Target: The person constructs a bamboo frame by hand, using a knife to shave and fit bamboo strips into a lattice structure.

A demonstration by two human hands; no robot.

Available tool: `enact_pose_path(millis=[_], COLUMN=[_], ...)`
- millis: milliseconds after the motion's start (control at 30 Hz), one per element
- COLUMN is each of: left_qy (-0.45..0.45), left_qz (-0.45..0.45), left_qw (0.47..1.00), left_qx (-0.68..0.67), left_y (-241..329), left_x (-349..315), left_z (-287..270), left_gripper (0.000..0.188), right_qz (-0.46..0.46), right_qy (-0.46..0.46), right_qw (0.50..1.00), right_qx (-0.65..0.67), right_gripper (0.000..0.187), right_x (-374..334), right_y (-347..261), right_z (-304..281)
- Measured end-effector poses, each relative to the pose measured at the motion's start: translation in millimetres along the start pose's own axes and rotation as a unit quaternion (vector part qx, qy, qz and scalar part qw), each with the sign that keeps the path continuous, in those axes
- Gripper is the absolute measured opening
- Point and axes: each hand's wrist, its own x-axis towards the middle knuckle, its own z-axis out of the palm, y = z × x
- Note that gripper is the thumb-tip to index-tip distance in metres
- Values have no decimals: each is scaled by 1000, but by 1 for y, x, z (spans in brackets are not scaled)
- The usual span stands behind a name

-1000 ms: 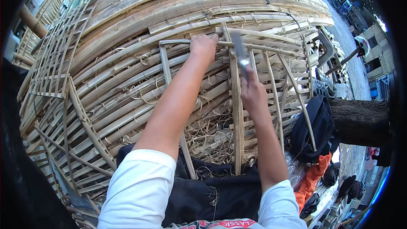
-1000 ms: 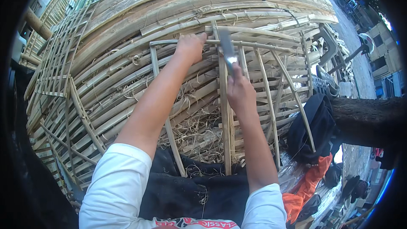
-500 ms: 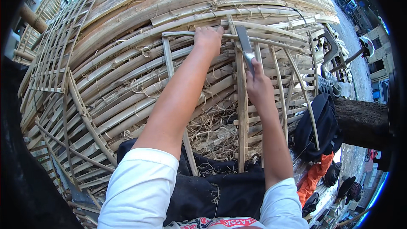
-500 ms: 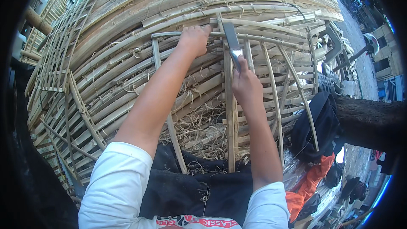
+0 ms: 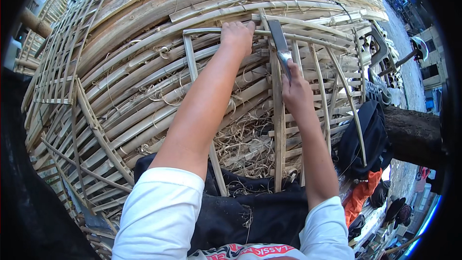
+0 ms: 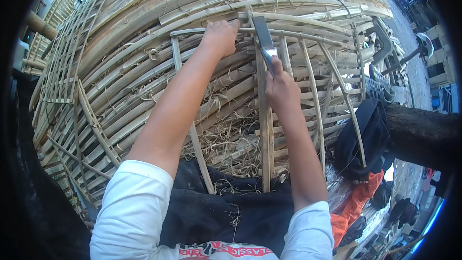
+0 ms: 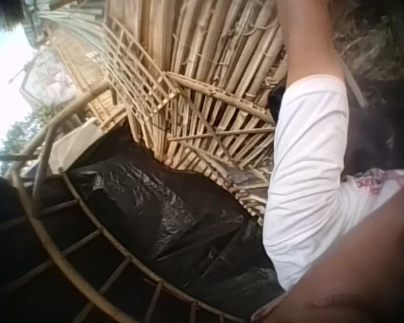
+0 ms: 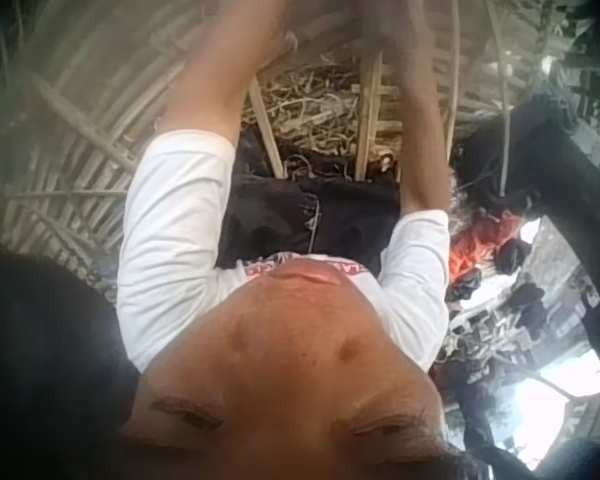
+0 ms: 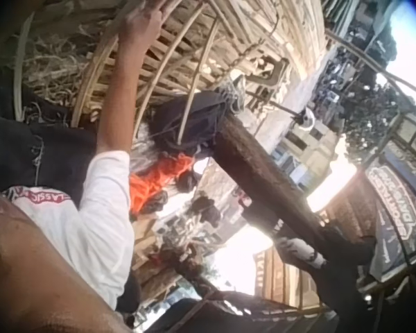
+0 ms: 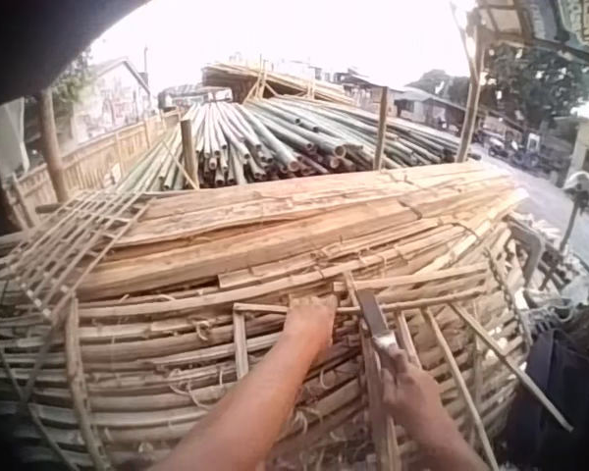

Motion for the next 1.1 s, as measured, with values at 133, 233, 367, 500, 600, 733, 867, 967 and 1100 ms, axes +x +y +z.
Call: enact_pose_path(millis=[133, 233, 367, 500, 600, 733, 867, 967, 1100], left_qy=[-10, -3, -20, 10, -1, -1, 2, 28, 11], left_qz=[-5, -5, 1, -3, 2, -6, -1, -8, 8], left_qw=[1000, 1000, 1000, 1000, 1000, 1000, 1000, 1000, 1000], left_qx=[1, 0, 5, -5, -9, 4, 12, 3, 9], left_y=[0, -2, 1, -5, -1, -2, -4, -5, -4], left_x=[0, 1, -1, -1, 4, -1, 4, 3, 4], left_z=[-4, -2, -4, -5, -7, -2, -2, -1, -3], left_gripper=[49, 50, 49, 49, 50, 48, 46, 43, 43], right_qz=[-4, 26, 16, 36, -86, 49, -11, 35, -93], right_qy=[5, -76, -28, -75, 102, -93, 20, -86, 101], right_qw=[1000, 994, 999, 996, 991, 993, 999, 995, 989], right_qx=[6, -79, -5, -42, 30, -50, 27, -40, 44], right_gripper=[37, 39, 39, 35, 34, 38, 33, 34, 31], right_x=[-3, 9, -1, 5, 0, 5, -4, 7, -1], right_y=[-1, 2, 4, 0, 2, -5, 1, -10, -1], right_z=[-1, 5, 0, -2, -5, -7, 0, -13, -6])
